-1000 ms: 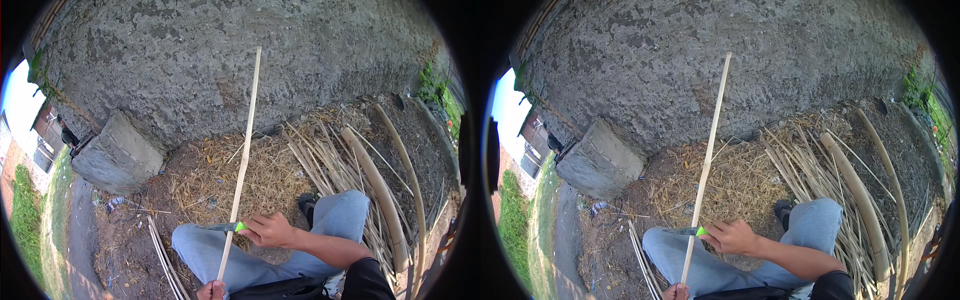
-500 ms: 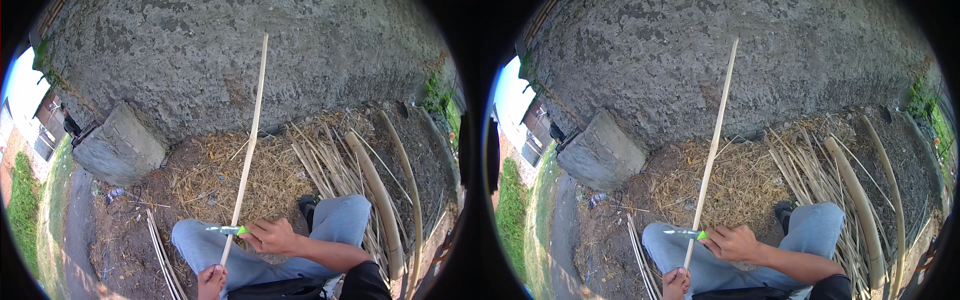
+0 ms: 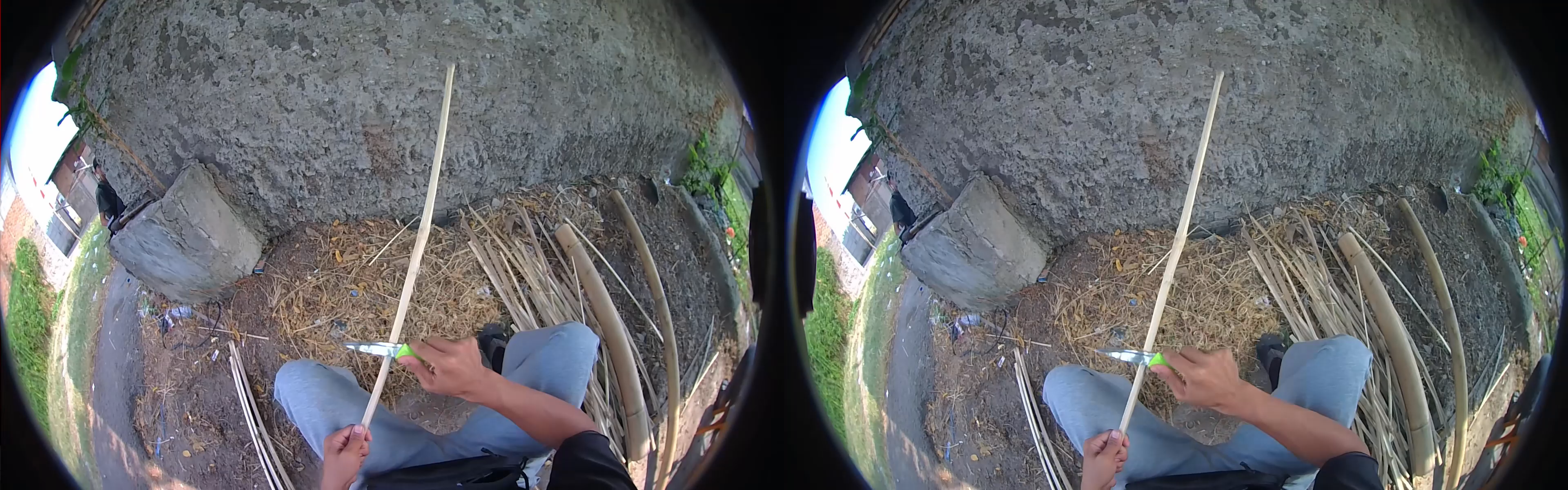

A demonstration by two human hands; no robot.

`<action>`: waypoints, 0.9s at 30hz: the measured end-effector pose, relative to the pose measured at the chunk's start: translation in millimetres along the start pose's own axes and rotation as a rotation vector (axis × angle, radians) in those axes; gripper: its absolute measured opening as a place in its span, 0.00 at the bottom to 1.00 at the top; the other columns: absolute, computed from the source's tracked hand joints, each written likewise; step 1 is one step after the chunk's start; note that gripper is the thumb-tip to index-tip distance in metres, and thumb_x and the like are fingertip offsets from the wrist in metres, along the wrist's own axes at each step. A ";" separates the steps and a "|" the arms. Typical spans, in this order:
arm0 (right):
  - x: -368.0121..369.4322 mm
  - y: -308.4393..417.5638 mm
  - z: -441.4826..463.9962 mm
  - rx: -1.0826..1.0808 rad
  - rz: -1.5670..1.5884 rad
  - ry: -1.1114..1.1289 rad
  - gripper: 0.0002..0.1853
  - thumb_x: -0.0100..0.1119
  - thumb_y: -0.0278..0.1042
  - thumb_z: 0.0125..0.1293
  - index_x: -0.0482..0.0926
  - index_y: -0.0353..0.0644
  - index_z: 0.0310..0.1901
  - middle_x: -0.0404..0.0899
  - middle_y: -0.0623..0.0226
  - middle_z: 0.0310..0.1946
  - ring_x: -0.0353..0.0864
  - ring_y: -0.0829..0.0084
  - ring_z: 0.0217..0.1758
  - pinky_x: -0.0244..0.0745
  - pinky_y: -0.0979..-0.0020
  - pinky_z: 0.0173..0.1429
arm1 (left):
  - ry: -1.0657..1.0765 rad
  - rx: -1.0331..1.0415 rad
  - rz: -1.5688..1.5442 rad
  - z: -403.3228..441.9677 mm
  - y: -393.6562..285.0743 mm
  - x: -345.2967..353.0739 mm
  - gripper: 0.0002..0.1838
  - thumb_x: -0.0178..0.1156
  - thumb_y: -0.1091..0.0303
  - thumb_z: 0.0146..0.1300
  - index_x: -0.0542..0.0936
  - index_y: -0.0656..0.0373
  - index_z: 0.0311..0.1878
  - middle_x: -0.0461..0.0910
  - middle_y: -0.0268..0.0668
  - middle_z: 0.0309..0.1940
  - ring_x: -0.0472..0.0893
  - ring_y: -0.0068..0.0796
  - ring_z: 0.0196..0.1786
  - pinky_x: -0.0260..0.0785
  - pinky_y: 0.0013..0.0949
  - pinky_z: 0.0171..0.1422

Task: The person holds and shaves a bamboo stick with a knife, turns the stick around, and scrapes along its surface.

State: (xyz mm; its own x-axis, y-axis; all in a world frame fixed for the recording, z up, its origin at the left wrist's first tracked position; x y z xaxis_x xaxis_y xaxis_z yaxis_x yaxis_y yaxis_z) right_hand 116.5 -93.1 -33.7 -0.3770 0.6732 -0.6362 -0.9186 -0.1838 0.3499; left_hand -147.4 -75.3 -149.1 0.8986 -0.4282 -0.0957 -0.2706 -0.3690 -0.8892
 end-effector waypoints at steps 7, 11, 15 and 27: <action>-1.8 -25.1 10.6 0.135 -0.073 -0.142 0.10 0.67 0.45 0.65 0.84 0.48 0.36 0.77 0.73 0.17 0.74 0.72 0.11 0.62 0.68 0.13 | 0.057 0.066 0.018 -2.9 -20.8 3.9 0.19 0.53 0.51 0.77 0.78 0.54 0.34 0.65 0.19 0.17 0.61 0.09 0.18 0.49 0.20 0.21; -16.1 -58.5 12.1 0.210 -0.112 -0.187 0.10 0.67 0.44 0.65 0.85 0.48 0.36 0.76 0.72 0.16 0.74 0.72 0.12 0.63 0.68 0.13 | 0.032 0.058 0.044 -5.8 -5.1 5.4 0.20 0.52 0.52 0.78 0.77 0.54 0.32 0.65 0.20 0.18 0.61 0.11 0.20 0.51 0.22 0.23; 3.6 3.7 0.1 -0.002 -0.008 -0.032 0.10 0.67 0.44 0.65 0.86 0.47 0.36 0.78 0.69 0.17 0.75 0.68 0.12 0.64 0.66 0.14 | 0.039 0.095 0.015 -1.1 -33.5 12.1 0.20 0.52 0.53 0.78 0.77 0.55 0.31 0.65 0.20 0.19 0.62 0.11 0.21 0.53 0.22 0.24; -8.4 -34.8 10.0 0.049 -0.125 -0.055 0.14 0.66 0.46 0.67 0.87 0.44 0.37 0.79 0.68 0.18 0.74 0.68 0.11 0.62 0.67 0.14 | -0.111 0.205 0.253 -28.6 -27.0 -8.8 0.19 0.54 0.56 0.77 0.77 0.59 0.31 0.67 0.22 0.19 0.65 0.14 0.24 0.57 0.25 0.27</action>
State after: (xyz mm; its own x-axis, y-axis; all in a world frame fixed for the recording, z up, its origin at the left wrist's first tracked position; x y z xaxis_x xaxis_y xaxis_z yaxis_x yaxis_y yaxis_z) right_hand 152.7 -85.2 -33.7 -0.2516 0.7273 -0.6386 -0.9506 -0.0616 0.3043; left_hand -157.8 -85.1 -111.4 0.8469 -0.3886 -0.3630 -0.4248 -0.0838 -0.9014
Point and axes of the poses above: each hand's wrist, its own z-axis towards the middle knuckle, its own x-axis out of the palm, y = z × x, the point moved 7 cm from there along z, towards the middle knuckle
